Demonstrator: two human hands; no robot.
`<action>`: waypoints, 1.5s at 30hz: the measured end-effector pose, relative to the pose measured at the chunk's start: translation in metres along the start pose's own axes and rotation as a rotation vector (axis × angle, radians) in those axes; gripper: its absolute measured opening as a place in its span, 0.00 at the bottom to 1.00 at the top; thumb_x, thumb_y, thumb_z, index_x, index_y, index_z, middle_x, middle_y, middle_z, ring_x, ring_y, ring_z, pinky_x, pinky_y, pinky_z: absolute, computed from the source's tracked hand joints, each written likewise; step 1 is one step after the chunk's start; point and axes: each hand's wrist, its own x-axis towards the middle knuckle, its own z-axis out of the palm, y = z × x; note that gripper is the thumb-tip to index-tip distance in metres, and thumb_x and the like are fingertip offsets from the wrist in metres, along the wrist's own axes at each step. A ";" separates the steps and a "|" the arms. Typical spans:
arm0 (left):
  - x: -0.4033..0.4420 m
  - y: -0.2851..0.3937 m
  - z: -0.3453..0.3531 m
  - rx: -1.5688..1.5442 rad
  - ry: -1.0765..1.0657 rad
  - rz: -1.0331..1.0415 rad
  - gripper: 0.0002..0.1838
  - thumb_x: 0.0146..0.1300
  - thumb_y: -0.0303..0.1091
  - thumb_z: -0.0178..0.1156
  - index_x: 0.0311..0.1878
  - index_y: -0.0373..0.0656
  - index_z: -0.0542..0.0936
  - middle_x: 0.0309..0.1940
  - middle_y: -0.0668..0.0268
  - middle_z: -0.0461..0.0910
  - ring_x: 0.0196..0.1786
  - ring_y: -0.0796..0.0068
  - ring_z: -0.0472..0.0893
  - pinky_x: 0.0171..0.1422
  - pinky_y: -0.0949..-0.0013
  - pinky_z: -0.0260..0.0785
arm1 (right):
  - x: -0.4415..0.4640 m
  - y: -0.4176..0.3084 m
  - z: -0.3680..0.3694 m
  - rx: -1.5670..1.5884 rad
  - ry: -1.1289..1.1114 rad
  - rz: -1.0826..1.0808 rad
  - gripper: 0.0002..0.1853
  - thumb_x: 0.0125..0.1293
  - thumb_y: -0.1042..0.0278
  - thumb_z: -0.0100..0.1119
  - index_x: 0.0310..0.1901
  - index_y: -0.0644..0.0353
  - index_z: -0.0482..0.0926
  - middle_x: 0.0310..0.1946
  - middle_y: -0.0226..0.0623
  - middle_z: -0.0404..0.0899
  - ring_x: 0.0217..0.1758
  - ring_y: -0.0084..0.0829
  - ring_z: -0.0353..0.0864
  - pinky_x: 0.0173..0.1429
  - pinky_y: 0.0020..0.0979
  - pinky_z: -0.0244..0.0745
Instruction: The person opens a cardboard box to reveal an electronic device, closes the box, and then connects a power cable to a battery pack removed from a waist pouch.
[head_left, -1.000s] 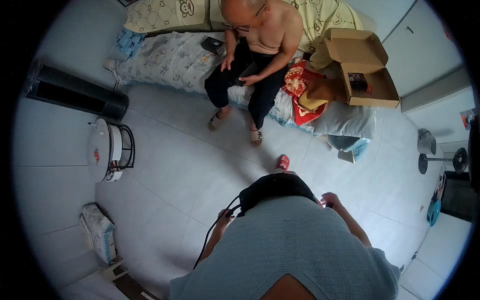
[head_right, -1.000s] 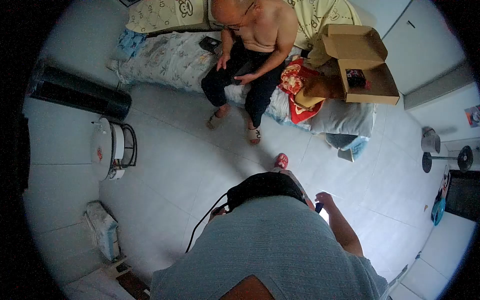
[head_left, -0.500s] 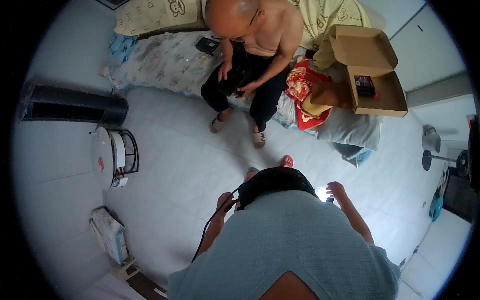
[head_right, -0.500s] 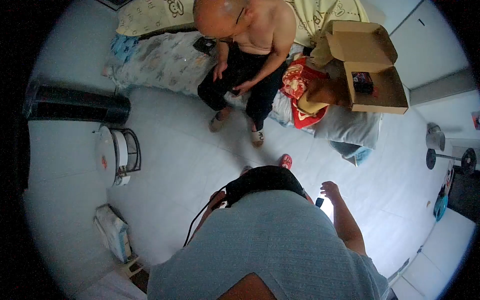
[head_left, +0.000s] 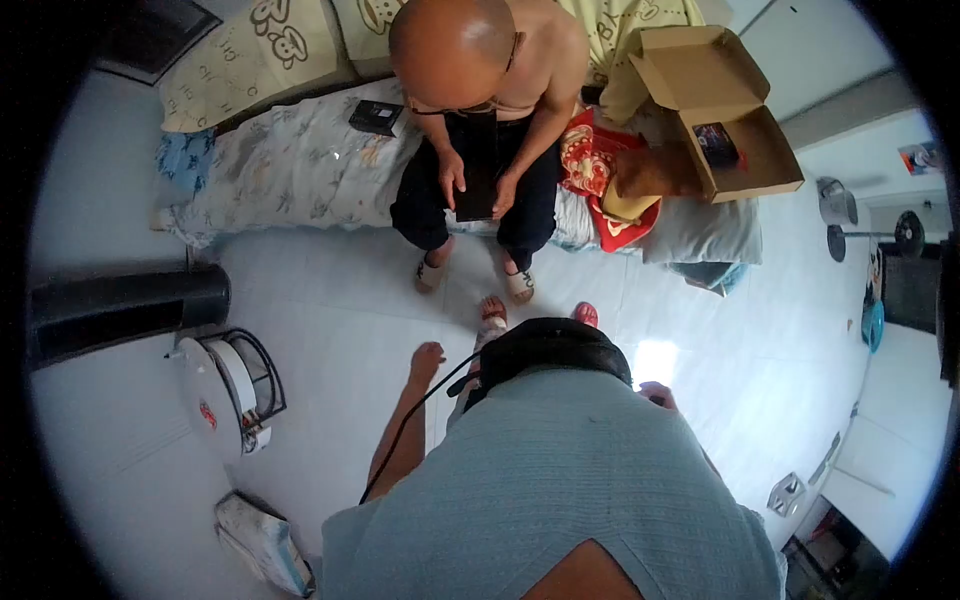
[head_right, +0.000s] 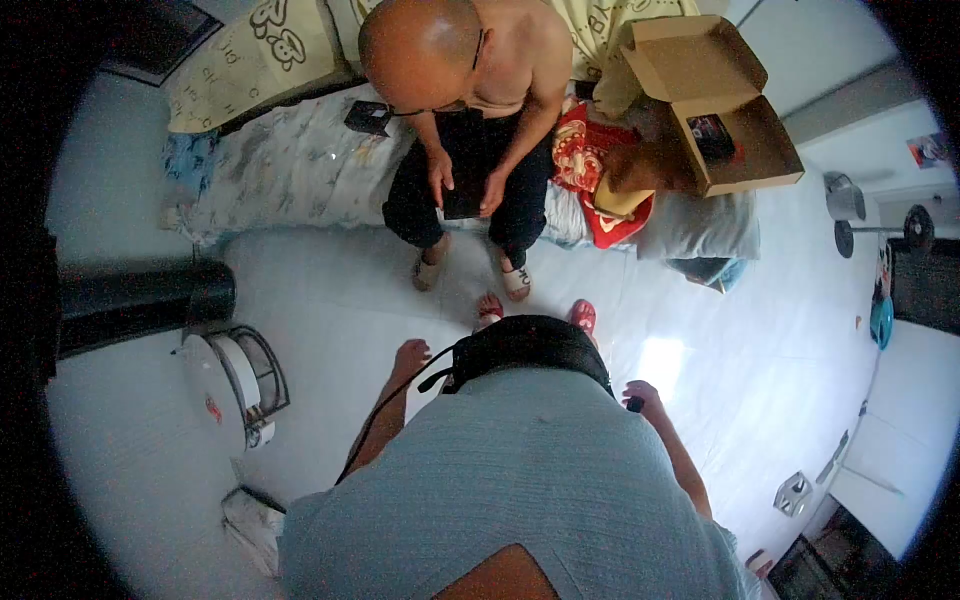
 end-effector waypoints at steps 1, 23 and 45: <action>-0.013 0.025 0.002 -0.016 -0.023 0.162 0.14 0.59 0.32 0.53 0.44 0.32 0.74 0.34 0.60 0.78 0.34 0.71 0.80 0.37 0.70 0.77 | 0.000 0.006 0.016 -0.063 -0.067 -0.016 0.12 0.55 0.66 0.58 0.39 0.62 0.78 0.37 0.41 0.79 0.43 0.36 0.80 0.41 0.36 0.80; 0.058 0.064 -0.062 0.278 -0.170 0.092 0.17 0.56 0.32 0.53 0.46 0.31 0.74 0.35 0.58 0.78 0.33 0.69 0.80 0.39 0.70 0.75 | -0.030 0.019 0.155 -0.065 0.286 0.076 0.17 0.52 0.69 0.61 0.43 0.68 0.74 0.33 0.44 0.77 0.32 0.34 0.79 0.36 0.34 0.79; 0.030 0.077 -0.059 0.567 -0.040 0.074 0.15 0.55 0.35 0.54 0.42 0.35 0.76 0.26 0.64 0.80 0.27 0.76 0.79 0.29 0.73 0.69 | 0.012 0.063 0.122 -0.303 0.162 0.115 0.16 0.52 0.68 0.62 0.41 0.69 0.75 0.31 0.39 0.77 0.36 0.33 0.79 0.40 0.35 0.75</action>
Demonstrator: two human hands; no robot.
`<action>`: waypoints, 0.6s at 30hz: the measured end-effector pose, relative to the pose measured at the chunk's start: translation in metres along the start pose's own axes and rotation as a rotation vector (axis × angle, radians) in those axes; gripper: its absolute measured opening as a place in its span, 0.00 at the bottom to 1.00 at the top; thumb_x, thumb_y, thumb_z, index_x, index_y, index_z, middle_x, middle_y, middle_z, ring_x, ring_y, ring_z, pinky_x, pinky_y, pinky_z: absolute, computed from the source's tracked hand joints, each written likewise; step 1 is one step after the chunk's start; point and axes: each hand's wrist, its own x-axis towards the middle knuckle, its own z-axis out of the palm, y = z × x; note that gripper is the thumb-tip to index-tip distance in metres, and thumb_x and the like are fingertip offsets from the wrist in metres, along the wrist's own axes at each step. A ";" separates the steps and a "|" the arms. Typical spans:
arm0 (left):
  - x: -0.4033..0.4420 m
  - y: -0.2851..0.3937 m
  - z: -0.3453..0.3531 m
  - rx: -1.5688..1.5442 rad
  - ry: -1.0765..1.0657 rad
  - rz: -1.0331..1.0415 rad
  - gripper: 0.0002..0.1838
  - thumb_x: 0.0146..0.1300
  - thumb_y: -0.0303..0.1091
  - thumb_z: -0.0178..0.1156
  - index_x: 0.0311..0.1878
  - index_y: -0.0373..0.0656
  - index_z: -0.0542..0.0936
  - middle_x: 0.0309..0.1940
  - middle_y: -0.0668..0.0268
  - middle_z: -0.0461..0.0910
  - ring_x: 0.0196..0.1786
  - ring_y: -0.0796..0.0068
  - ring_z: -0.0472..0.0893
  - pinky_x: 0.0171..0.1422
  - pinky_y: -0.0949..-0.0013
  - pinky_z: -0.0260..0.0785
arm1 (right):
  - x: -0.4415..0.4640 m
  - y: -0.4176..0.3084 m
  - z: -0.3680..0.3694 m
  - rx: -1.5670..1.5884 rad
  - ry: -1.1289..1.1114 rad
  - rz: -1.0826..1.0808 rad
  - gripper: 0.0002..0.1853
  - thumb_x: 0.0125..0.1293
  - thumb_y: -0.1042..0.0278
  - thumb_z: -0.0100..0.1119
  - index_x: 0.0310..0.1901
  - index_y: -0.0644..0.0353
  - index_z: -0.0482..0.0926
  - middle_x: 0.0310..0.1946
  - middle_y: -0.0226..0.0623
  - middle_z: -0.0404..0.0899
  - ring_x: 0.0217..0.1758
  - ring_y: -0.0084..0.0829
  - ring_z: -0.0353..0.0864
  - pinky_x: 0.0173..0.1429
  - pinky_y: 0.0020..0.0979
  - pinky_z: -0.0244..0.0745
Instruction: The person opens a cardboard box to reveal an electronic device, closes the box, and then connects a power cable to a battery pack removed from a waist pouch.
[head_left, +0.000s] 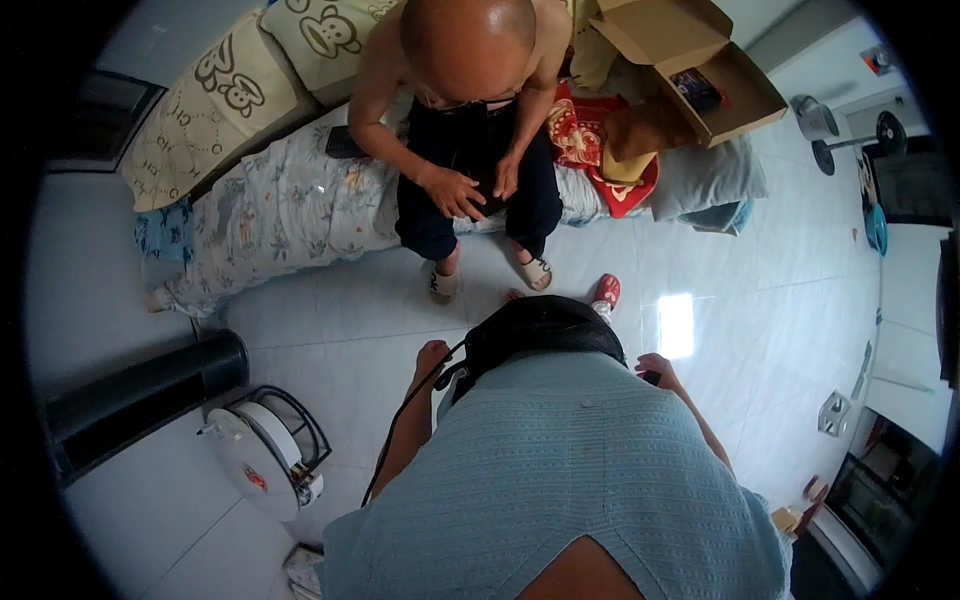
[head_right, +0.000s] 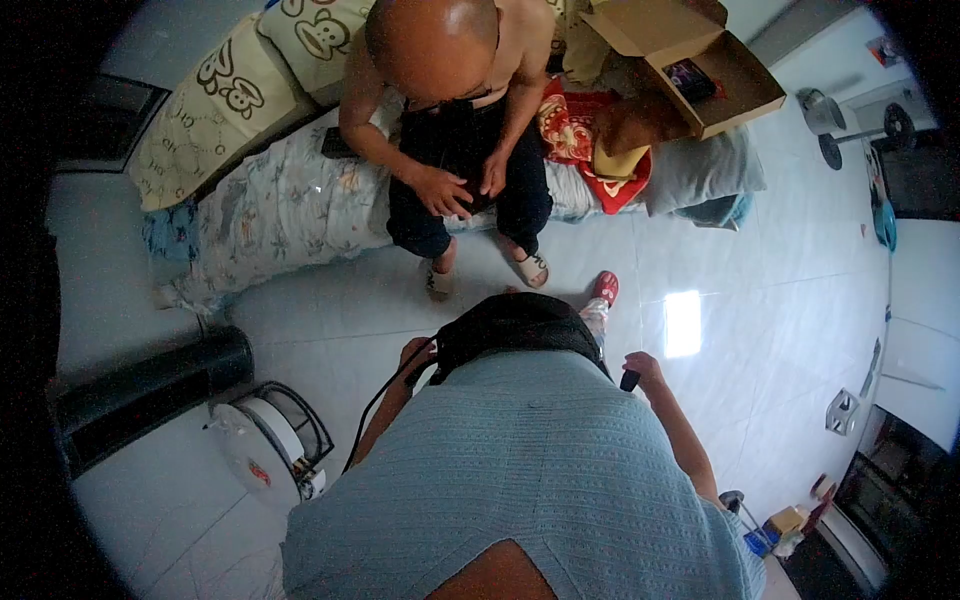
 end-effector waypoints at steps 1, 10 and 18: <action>0.000 0.001 -0.001 -0.002 0.002 -0.014 0.15 0.55 0.35 0.54 0.42 0.35 0.76 0.26 0.64 0.79 0.27 0.75 0.78 0.29 0.73 0.69 | -0.002 0.000 0.000 0.095 0.030 0.091 0.17 0.50 0.68 0.62 0.40 0.70 0.75 0.30 0.39 0.77 0.36 0.33 0.78 0.41 0.34 0.74; -0.002 0.012 -0.004 -0.001 -0.004 -0.061 0.15 0.56 0.36 0.54 0.41 0.36 0.77 0.26 0.64 0.79 0.27 0.75 0.79 0.28 0.73 0.69 | -0.005 -0.052 0.009 0.417 0.094 0.383 0.19 0.50 0.66 0.61 0.41 0.69 0.75 0.31 0.40 0.77 0.36 0.32 0.78 0.41 0.32 0.73; 0.002 0.002 -0.006 0.000 -0.009 -0.150 0.14 0.58 0.37 0.54 0.43 0.37 0.76 0.27 0.65 0.79 0.27 0.76 0.79 0.27 0.73 0.68 | -0.001 -0.043 0.008 0.438 0.073 0.385 0.20 0.51 0.64 0.61 0.42 0.69 0.75 0.31 0.40 0.77 0.36 0.32 0.78 0.39 0.32 0.74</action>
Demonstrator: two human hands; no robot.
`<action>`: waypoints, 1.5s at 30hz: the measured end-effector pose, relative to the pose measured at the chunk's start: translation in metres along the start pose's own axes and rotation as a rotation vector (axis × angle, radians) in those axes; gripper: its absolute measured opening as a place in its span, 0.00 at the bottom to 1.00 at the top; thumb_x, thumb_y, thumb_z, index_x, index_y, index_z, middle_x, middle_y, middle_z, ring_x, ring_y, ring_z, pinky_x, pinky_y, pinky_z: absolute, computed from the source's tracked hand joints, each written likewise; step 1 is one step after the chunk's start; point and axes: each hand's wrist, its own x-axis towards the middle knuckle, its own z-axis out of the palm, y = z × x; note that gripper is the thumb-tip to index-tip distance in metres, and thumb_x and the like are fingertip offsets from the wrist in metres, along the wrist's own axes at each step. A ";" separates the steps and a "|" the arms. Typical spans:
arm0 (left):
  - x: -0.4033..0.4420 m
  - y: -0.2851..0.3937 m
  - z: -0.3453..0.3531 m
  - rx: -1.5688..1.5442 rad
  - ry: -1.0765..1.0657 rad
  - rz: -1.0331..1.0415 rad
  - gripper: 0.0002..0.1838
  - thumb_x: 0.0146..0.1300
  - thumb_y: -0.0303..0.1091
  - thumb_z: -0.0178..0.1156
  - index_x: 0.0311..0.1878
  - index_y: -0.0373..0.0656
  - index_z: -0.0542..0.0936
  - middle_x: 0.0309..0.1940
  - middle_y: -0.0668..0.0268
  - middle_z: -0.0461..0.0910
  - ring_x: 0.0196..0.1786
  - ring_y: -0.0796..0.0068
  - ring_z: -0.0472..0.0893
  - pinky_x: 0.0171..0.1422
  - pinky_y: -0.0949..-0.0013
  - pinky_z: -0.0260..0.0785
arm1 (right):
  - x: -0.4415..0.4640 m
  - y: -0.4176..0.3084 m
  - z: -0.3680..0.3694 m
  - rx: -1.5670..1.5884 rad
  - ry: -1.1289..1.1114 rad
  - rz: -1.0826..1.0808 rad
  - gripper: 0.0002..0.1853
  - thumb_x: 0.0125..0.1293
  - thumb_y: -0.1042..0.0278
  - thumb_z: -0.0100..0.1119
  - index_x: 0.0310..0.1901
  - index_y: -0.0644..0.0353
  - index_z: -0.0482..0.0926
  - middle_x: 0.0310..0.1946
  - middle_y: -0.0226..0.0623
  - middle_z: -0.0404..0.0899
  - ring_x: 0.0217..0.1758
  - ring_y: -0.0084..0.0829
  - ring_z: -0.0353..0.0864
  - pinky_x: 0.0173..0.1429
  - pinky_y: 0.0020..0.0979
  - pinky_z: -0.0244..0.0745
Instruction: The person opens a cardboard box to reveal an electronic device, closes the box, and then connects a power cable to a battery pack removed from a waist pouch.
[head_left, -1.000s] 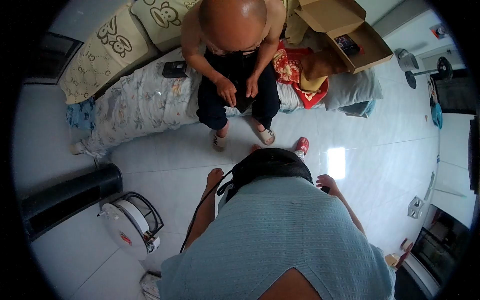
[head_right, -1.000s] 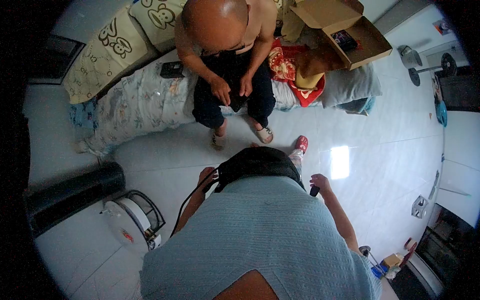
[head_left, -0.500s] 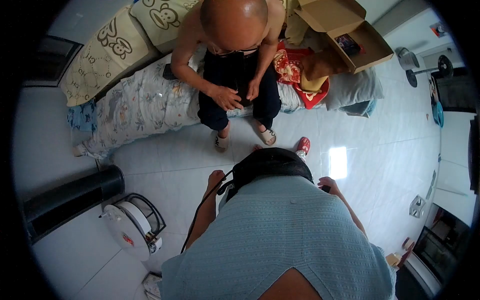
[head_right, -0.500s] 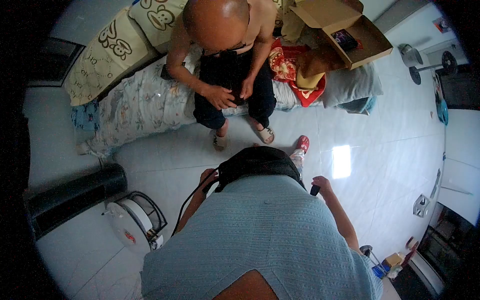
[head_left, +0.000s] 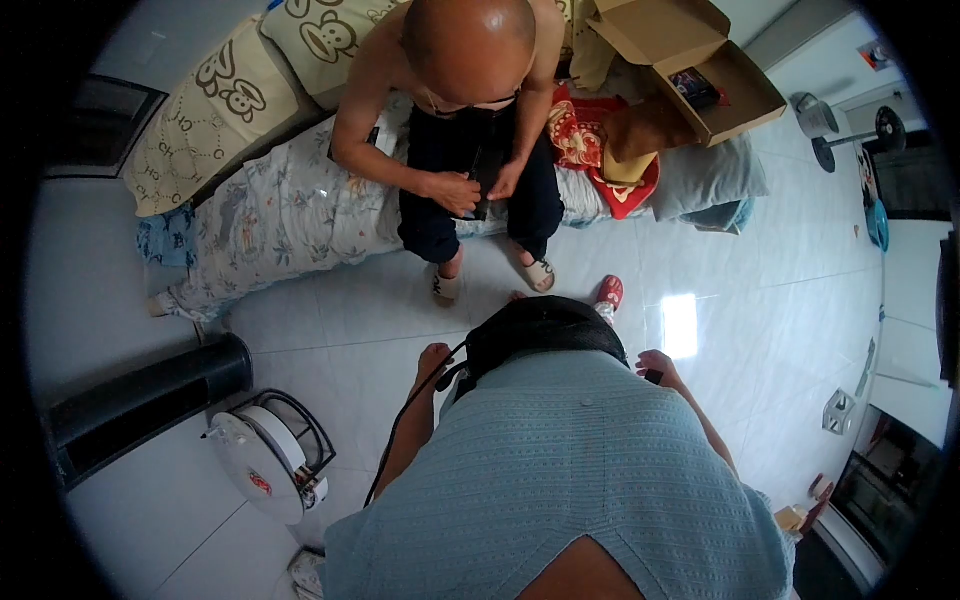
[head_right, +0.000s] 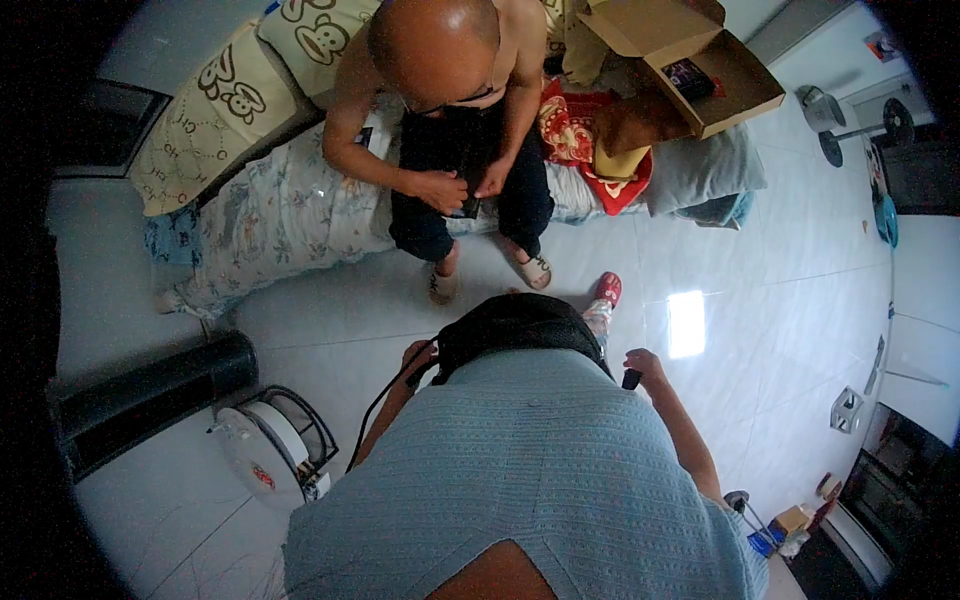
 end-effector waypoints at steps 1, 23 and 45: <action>-0.004 -0.003 -0.002 -0.070 -0.025 0.074 0.14 0.59 0.36 0.54 0.44 0.37 0.75 0.28 0.64 0.78 0.27 0.75 0.79 0.27 0.73 0.69 | 0.002 0.003 0.000 -0.012 -0.008 -0.063 0.19 0.51 0.64 0.62 0.42 0.69 0.75 0.31 0.40 0.77 0.35 0.32 0.78 0.39 0.32 0.74; -0.034 0.023 -0.004 -0.019 -0.081 0.129 0.14 0.59 0.35 0.53 0.45 0.36 0.75 0.33 0.60 0.79 0.32 0.68 0.82 0.28 0.71 0.70 | 0.000 -0.002 0.000 0.022 -0.010 0.001 0.19 0.52 0.66 0.64 0.44 0.63 0.74 0.33 0.42 0.78 0.31 0.35 0.79 0.36 0.34 0.76; -0.019 0.003 -0.004 -0.109 -0.054 0.076 0.14 0.61 0.34 0.54 0.47 0.36 0.75 0.33 0.62 0.79 0.30 0.71 0.81 0.27 0.72 0.69 | 0.009 0.004 -0.002 -0.014 -0.011 0.025 0.19 0.53 0.69 0.62 0.45 0.66 0.73 0.33 0.42 0.78 0.31 0.36 0.79 0.37 0.35 0.77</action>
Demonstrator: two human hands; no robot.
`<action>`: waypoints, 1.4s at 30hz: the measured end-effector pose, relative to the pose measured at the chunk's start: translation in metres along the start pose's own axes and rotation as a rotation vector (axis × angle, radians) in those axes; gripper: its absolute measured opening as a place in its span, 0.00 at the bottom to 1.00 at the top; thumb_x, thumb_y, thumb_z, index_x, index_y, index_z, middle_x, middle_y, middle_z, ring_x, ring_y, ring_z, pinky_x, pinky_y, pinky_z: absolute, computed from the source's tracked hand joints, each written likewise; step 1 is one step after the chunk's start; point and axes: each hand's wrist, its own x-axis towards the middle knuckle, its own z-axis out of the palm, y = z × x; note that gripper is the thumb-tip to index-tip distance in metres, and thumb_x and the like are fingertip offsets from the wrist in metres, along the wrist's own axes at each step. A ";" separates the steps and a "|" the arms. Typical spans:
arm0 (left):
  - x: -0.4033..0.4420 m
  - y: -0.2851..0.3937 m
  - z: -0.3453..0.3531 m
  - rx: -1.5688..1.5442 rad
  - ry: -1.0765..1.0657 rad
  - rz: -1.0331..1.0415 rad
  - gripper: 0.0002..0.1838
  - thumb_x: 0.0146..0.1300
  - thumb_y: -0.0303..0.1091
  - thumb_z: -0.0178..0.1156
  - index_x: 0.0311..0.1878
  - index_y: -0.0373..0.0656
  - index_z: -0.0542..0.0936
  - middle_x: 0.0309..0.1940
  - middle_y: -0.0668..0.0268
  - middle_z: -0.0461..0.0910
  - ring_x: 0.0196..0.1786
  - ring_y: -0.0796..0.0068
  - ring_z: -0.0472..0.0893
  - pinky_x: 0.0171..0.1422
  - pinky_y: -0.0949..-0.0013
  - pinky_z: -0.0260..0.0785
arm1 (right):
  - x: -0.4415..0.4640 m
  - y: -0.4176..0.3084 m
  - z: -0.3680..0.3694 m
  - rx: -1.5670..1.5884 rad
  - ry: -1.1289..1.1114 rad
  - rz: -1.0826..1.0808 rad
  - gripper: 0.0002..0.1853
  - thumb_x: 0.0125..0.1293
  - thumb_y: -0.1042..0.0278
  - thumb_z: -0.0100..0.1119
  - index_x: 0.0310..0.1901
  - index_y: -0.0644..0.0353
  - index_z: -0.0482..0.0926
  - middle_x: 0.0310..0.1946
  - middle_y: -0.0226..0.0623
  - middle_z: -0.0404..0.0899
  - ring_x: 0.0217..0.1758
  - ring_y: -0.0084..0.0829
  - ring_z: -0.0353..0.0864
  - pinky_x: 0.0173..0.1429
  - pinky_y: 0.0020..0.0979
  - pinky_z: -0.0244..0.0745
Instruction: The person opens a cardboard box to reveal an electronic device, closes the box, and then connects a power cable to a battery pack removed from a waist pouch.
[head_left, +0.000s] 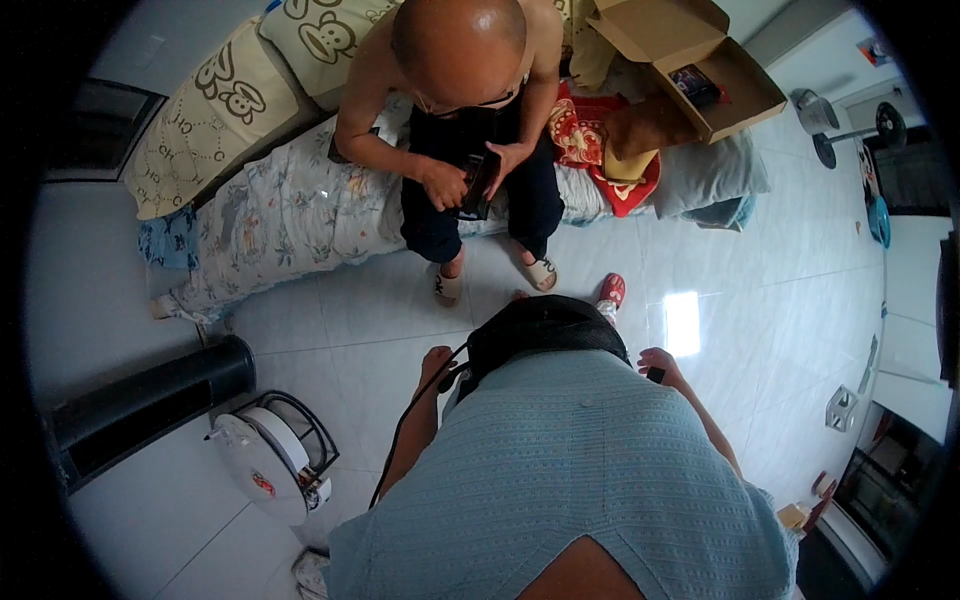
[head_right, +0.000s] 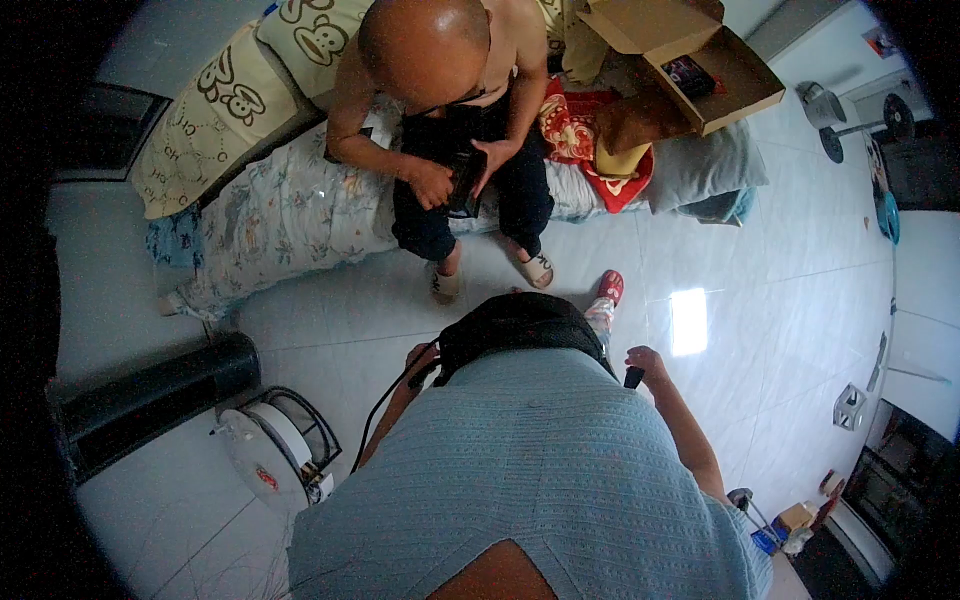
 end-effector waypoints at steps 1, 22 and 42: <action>-0.003 0.005 0.001 0.028 0.000 -0.018 0.14 0.61 0.34 0.54 0.47 0.36 0.74 0.33 0.62 0.79 0.30 0.71 0.81 0.27 0.71 0.69 | -0.001 0.000 0.001 0.003 -0.001 -0.010 0.19 0.53 0.69 0.63 0.45 0.65 0.73 0.33 0.42 0.78 0.31 0.36 0.79 0.37 0.35 0.77; 0.001 0.000 -0.002 0.034 -0.036 0.013 0.13 0.62 0.35 0.54 0.46 0.39 0.75 0.33 0.63 0.79 0.31 0.71 0.82 0.24 0.72 0.68 | -0.005 0.003 0.001 0.033 -0.013 -0.054 0.20 0.53 0.68 0.62 0.46 0.68 0.72 0.33 0.43 0.78 0.31 0.35 0.79 0.39 0.35 0.78; 0.000 0.003 -0.001 0.082 -0.012 -0.015 0.13 0.62 0.34 0.53 0.47 0.38 0.74 0.34 0.62 0.79 0.31 0.69 0.83 0.24 0.73 0.69 | -0.001 0.005 -0.001 0.060 -0.047 -0.064 0.19 0.53 0.66 0.62 0.44 0.66 0.74 0.33 0.43 0.78 0.32 0.36 0.79 0.39 0.35 0.78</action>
